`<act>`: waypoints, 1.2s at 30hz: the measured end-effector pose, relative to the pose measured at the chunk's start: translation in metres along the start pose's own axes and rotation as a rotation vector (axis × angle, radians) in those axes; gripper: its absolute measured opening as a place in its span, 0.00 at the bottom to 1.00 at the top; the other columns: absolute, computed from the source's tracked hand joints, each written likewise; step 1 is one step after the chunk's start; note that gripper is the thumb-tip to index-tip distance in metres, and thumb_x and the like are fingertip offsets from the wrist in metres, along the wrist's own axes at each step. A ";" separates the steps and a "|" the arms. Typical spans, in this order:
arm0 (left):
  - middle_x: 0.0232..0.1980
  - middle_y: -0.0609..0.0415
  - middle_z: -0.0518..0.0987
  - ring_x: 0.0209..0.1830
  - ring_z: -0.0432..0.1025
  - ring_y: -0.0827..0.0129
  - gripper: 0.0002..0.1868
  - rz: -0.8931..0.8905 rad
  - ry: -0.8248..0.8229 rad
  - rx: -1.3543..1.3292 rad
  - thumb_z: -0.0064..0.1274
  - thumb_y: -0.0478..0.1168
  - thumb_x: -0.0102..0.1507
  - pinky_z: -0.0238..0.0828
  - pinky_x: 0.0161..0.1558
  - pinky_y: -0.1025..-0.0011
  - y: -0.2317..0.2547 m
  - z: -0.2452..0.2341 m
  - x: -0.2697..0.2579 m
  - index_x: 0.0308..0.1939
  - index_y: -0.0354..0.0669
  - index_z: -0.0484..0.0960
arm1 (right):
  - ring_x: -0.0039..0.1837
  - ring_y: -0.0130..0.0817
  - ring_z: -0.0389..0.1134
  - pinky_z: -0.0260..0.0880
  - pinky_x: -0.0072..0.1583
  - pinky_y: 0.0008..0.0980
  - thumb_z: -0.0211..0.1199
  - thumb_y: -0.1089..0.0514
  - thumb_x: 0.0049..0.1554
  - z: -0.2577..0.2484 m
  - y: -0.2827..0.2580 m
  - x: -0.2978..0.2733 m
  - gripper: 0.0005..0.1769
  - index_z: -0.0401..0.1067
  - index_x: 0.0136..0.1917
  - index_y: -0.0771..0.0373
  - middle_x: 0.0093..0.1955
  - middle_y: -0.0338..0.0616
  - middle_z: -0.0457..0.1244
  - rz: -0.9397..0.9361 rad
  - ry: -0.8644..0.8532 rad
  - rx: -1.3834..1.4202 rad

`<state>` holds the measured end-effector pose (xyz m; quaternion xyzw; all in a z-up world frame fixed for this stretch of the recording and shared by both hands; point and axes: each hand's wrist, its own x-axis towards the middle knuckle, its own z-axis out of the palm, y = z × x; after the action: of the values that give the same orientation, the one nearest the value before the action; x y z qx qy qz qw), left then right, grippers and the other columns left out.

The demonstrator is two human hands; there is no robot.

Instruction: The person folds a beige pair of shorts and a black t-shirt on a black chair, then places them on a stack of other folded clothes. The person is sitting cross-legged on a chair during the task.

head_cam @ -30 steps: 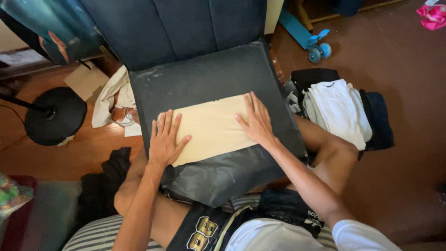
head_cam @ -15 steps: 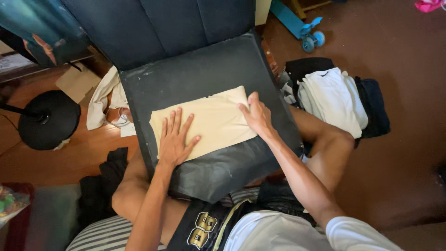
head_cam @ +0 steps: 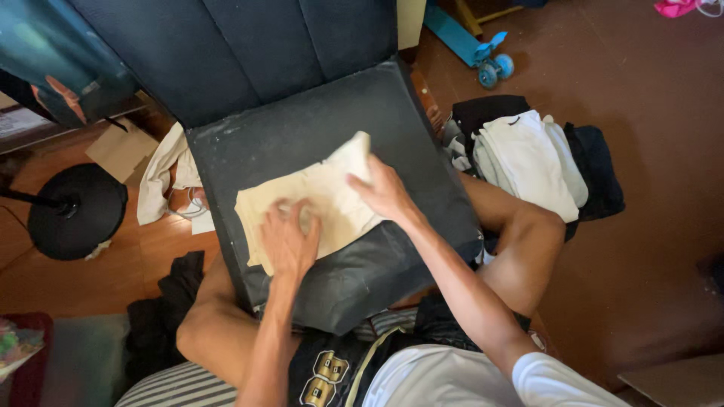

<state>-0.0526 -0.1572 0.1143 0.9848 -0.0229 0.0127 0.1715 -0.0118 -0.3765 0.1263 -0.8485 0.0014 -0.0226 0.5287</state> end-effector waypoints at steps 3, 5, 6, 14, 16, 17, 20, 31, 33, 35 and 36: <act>0.54 0.45 0.79 0.53 0.72 0.60 0.30 -0.130 -0.202 -1.110 0.44 0.59 0.69 0.70 0.51 0.63 0.015 -0.015 0.002 0.65 0.42 0.77 | 0.54 0.38 0.74 0.73 0.54 0.39 0.67 0.51 0.56 0.010 -0.040 -0.012 0.22 0.70 0.57 0.68 0.53 0.53 0.70 -0.073 -0.157 0.000; 0.55 0.51 0.78 0.53 0.72 0.67 0.30 -0.113 -0.135 -1.141 0.46 0.56 0.67 0.72 0.49 0.67 0.014 -0.033 0.001 0.66 0.41 0.72 | 0.57 0.37 0.71 0.74 0.59 0.35 0.63 0.54 0.61 0.026 -0.065 -0.014 0.16 0.70 0.56 0.67 0.57 0.52 0.68 -0.191 -0.329 0.107; 0.56 0.54 0.78 0.53 0.72 0.70 0.30 -0.108 -0.101 -1.154 0.47 0.55 0.66 0.73 0.48 0.70 0.010 -0.043 -0.001 0.67 0.41 0.69 | 0.59 0.36 0.70 0.74 0.61 0.33 0.61 0.56 0.63 0.030 -0.070 -0.017 0.12 0.71 0.56 0.67 0.58 0.51 0.68 -0.249 -0.420 0.163; 0.56 0.46 0.80 0.51 0.76 0.66 0.22 -0.191 -0.046 -1.425 0.50 0.40 0.70 0.76 0.50 0.70 -0.003 -0.102 0.019 0.65 0.29 0.74 | 0.58 0.38 0.67 0.68 0.60 0.36 0.59 0.49 0.66 0.058 -0.018 -0.025 0.21 0.74 0.64 0.67 0.62 0.51 0.66 0.015 0.021 0.616; 0.57 0.46 0.79 0.53 0.76 0.65 0.22 -0.199 -0.077 -1.568 0.50 0.40 0.70 0.77 0.51 0.69 0.006 -0.109 0.018 0.65 0.30 0.72 | 0.60 0.38 0.66 0.68 0.59 0.42 0.57 0.42 0.62 0.071 -0.005 -0.054 0.28 0.70 0.67 0.63 0.64 0.49 0.64 0.371 0.108 0.811; 0.57 0.46 0.79 0.54 0.77 0.65 0.22 -0.201 -0.085 -1.620 0.49 0.40 0.70 0.78 0.52 0.68 0.011 -0.113 0.018 0.65 0.30 0.72 | 0.64 0.37 0.65 0.70 0.60 0.46 0.54 0.37 0.59 0.075 -0.001 -0.070 0.32 0.66 0.69 0.57 0.67 0.43 0.63 0.571 0.018 0.960; 0.58 0.45 0.79 0.55 0.77 0.63 0.23 -0.195 -0.123 -1.707 0.48 0.40 0.69 0.78 0.53 0.65 0.025 -0.121 0.008 0.66 0.31 0.70 | 0.69 0.47 0.63 0.69 0.62 0.57 0.48 0.23 0.51 0.075 0.008 -0.088 0.47 0.62 0.72 0.53 0.69 0.46 0.61 0.744 -0.319 1.483; 0.62 0.45 0.78 0.59 0.76 0.62 0.24 -0.346 -0.298 -1.599 0.48 0.40 0.67 0.75 0.57 0.62 0.022 -0.078 -0.008 0.66 0.33 0.70 | 0.76 0.51 0.58 0.56 0.75 0.55 0.44 0.16 0.55 -0.045 0.058 -0.045 0.56 0.57 0.79 0.58 0.77 0.50 0.57 0.100 0.105 1.894; 0.61 0.43 0.79 0.58 0.76 0.59 0.23 -0.412 -0.389 -1.561 0.48 0.41 0.68 0.74 0.56 0.59 0.031 -0.059 0.008 0.64 0.32 0.71 | 0.77 0.51 0.57 0.56 0.76 0.56 0.44 0.17 0.56 -0.074 0.081 -0.052 0.55 0.57 0.79 0.59 0.79 0.50 0.56 0.068 0.131 1.824; 0.61 0.44 0.79 0.59 0.76 0.60 0.22 -0.326 -0.502 -1.581 0.49 0.41 0.67 0.74 0.58 0.59 0.047 -0.036 0.023 0.63 0.32 0.72 | 0.77 0.51 0.58 0.56 0.75 0.56 0.48 0.22 0.57 -0.101 0.108 -0.060 0.51 0.59 0.78 0.61 0.78 0.50 0.57 0.031 0.219 1.767; 0.61 0.44 0.80 0.59 0.77 0.60 0.22 -0.281 -0.567 -1.587 0.49 0.41 0.67 0.74 0.58 0.60 0.058 -0.023 0.031 0.62 0.31 0.73 | 0.76 0.51 0.59 0.56 0.75 0.56 0.49 0.24 0.58 -0.117 0.124 -0.065 0.49 0.61 0.77 0.62 0.77 0.51 0.58 0.012 0.271 1.738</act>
<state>-0.0249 -0.2055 0.1566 0.5326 0.0554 -0.2753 0.7984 -0.0784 -0.5341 0.0640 -0.1356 0.0509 -0.1133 0.9829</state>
